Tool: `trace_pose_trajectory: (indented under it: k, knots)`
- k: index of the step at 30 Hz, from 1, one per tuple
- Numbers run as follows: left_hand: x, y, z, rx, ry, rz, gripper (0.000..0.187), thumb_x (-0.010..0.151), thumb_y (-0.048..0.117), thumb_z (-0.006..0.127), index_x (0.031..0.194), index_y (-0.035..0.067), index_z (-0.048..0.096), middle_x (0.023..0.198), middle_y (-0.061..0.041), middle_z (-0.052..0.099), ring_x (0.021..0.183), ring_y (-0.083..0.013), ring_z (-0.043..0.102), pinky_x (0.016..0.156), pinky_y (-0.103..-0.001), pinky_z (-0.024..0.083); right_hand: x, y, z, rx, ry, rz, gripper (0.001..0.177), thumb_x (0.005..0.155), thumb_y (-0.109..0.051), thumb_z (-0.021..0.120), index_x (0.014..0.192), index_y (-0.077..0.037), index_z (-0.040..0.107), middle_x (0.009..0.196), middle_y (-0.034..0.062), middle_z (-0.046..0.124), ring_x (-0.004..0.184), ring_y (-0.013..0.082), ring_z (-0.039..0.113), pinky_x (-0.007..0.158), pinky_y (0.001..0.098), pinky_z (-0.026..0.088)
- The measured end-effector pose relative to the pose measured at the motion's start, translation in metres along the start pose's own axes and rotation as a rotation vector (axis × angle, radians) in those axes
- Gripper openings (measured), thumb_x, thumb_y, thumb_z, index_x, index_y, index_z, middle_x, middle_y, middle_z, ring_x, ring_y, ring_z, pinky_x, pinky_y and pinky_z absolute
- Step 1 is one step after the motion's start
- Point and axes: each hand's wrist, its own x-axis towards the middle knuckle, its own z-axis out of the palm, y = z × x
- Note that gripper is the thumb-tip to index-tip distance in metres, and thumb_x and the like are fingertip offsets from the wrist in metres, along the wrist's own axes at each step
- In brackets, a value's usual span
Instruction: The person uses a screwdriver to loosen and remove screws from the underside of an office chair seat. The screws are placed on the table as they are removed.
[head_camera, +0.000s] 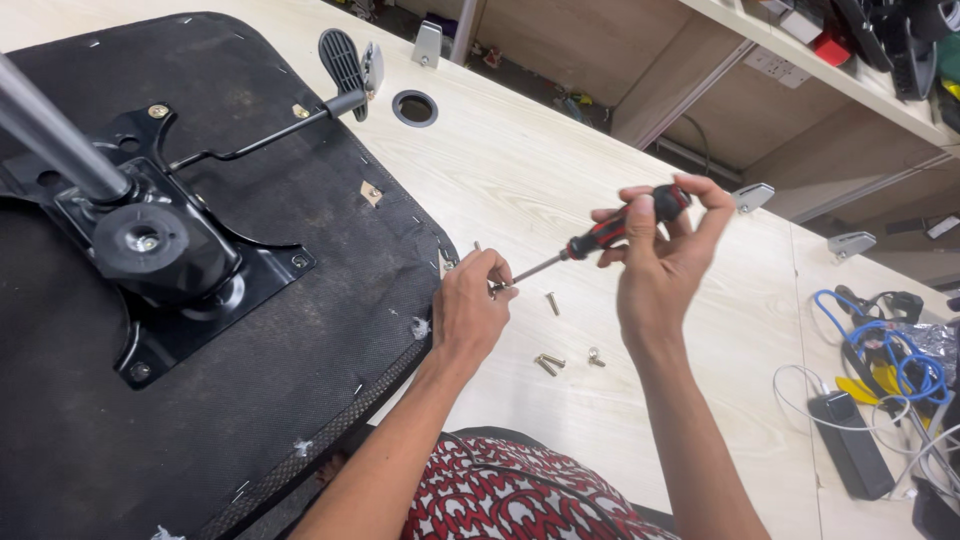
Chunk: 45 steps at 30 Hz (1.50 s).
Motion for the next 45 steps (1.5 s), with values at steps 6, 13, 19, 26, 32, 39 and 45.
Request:
trace_pose_trajectory:
  k: [6, 13, 19, 26, 32, 39, 45]
  knots:
    - [0.01, 0.0, 0.02, -0.045, 0.038, 0.014, 0.018, 0.08, -0.001, 0.078, 0.089, 0.005, 0.064, 0.087, -0.01, 0.074, 0.085, -0.0233, 0.074, 0.068, -0.037, 0.059, -0.003, 0.018, -0.026, 0.059, 0.119, 0.095, 0.034, 0.113, -0.017, 0.055, 0.135, -0.015, 0.03, 0.122, 0.0166, 0.06, 0.098, 0.0262, 0.076, 0.059, 0.0272, 0.059]
    - [0.008, -0.006, 0.033, -0.125, -0.009, -0.011, 0.018, 0.081, -0.007, 0.072, 0.094, 0.003, 0.065, 0.09, -0.011, 0.075, 0.085, -0.0225, 0.075, 0.067, -0.035, 0.059, -0.012, 0.039, -0.04, 0.107, 0.202, 0.153, 0.035, 0.112, -0.017, 0.057, 0.135, -0.016, 0.03, 0.123, 0.0172, 0.059, 0.098, 0.0266, 0.076, 0.059, 0.0279, 0.06]
    - [0.004, -0.009, 0.037, -0.1, -0.088, -0.125, 0.023, 0.082, -0.01, 0.067, 0.101, 0.004, 0.065, 0.103, -0.011, 0.073, 0.083, -0.0207, 0.074, 0.065, -0.034, 0.06, -0.022, 0.054, -0.047, 0.108, 0.255, 0.213, 0.036, 0.11, -0.017, 0.057, 0.135, -0.017, 0.031, 0.123, 0.0175, 0.059, 0.099, 0.0269, 0.076, 0.06, 0.0293, 0.061]
    - [0.0, -0.009, 0.037, -0.073, -0.129, -0.172, 0.024, 0.083, -0.01, 0.065, 0.103, 0.003, 0.066, 0.108, -0.011, 0.072, 0.081, -0.0207, 0.073, 0.066, -0.034, 0.06, -0.029, 0.064, -0.05, 0.147, 0.294, 0.241, 0.039, 0.108, -0.018, 0.058, 0.136, -0.017, 0.03, 0.124, 0.0185, 0.058, 0.1, 0.0277, 0.075, 0.062, 0.0304, 0.063]
    - [-0.003, -0.016, 0.04, 0.009, -0.132, -0.197, 0.022, 0.084, -0.01, 0.061, 0.103, 0.002, 0.067, 0.11, -0.013, 0.071, 0.086, -0.0216, 0.073, 0.07, -0.033, 0.061, -0.03, 0.068, -0.053, 0.125, 0.285, 0.247, 0.037, 0.11, -0.02, 0.056, 0.136, -0.016, 0.03, 0.124, 0.0185, 0.057, 0.1, 0.0268, 0.075, 0.062, 0.0293, 0.062]
    - [-0.011, -0.022, 0.039, 0.081, -0.117, -0.139, 0.02, 0.085, -0.001, 0.069, 0.105, -0.001, 0.065, 0.106, -0.015, 0.067, 0.084, -0.0259, 0.071, 0.07, -0.036, 0.059, -0.035, 0.069, -0.065, 0.035, 0.288, 0.208, 0.034, 0.111, -0.02, 0.053, 0.136, -0.015, 0.031, 0.117, 0.0152, 0.061, 0.092, 0.0224, 0.075, 0.053, 0.0272, 0.057]
    - [-0.021, -0.024, 0.04, 0.214, -0.079, -0.083, 0.014, 0.096, 0.004, 0.063, 0.109, 0.0, 0.066, 0.108, -0.015, 0.064, 0.092, -0.0295, 0.069, 0.082, -0.04, 0.057, -0.032, 0.06, -0.092, -0.142, 0.219, 0.045, 0.026, 0.123, -0.021, 0.05, 0.141, -0.012, 0.035, 0.101, 0.0068, 0.061, 0.075, 0.0132, 0.068, 0.063, 0.025, 0.06]
